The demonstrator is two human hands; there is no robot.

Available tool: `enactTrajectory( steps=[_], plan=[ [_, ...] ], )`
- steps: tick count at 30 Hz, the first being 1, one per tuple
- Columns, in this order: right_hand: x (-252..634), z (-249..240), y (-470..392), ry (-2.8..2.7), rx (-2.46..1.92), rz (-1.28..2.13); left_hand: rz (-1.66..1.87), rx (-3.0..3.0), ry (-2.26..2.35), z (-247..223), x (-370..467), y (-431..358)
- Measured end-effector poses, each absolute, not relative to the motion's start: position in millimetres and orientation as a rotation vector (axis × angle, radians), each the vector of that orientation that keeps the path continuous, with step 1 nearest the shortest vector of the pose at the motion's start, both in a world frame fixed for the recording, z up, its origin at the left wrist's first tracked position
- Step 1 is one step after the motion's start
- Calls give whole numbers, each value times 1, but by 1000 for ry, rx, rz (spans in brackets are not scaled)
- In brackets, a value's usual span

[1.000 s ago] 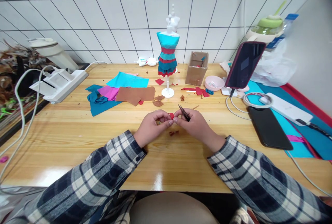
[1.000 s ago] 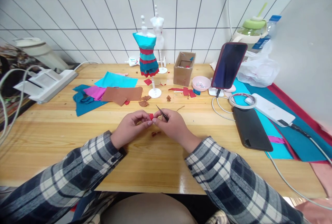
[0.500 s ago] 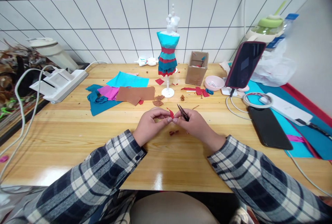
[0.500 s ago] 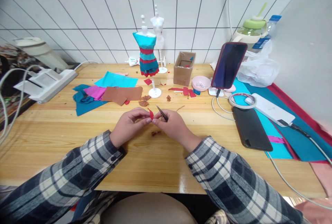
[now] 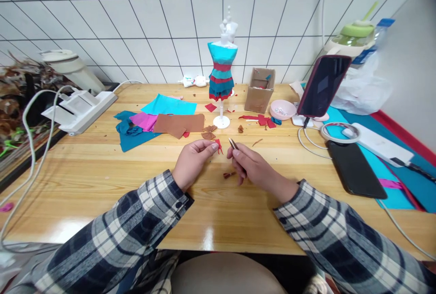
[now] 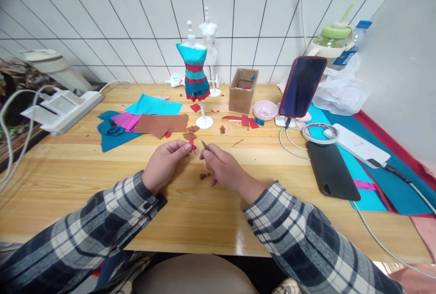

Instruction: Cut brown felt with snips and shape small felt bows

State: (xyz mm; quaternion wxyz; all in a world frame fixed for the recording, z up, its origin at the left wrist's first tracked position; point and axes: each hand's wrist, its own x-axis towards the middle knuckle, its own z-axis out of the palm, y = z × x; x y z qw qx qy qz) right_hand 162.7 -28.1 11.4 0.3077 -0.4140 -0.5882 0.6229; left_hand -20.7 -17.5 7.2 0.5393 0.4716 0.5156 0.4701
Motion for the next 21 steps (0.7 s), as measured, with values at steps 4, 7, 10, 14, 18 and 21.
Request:
enactTrajectory(
  steps=[4,7,10,14,18,21],
  plan=[
    [157,9,-36,-1603,-1097,1749,1128,1087,1215,4,-21,-16],
    [154,8,-38,-1641,-1155,1748,1128,1131,1238,5,-21,-16],
    [154,10,-39,-1712,-1142,1694,1113,1149,1258,6,-19,-18],
    [156,13,-39,-1801,-1109,1530,1117,1115,1262,7,-18,-19],
    [158,9,-37,-1889,-1153,1450,1108,1085,1236,6,-19,-19],
    [157,7,-36,-1900,-1192,1412,1096,1079,1205,3,-20,-19]
  ],
)
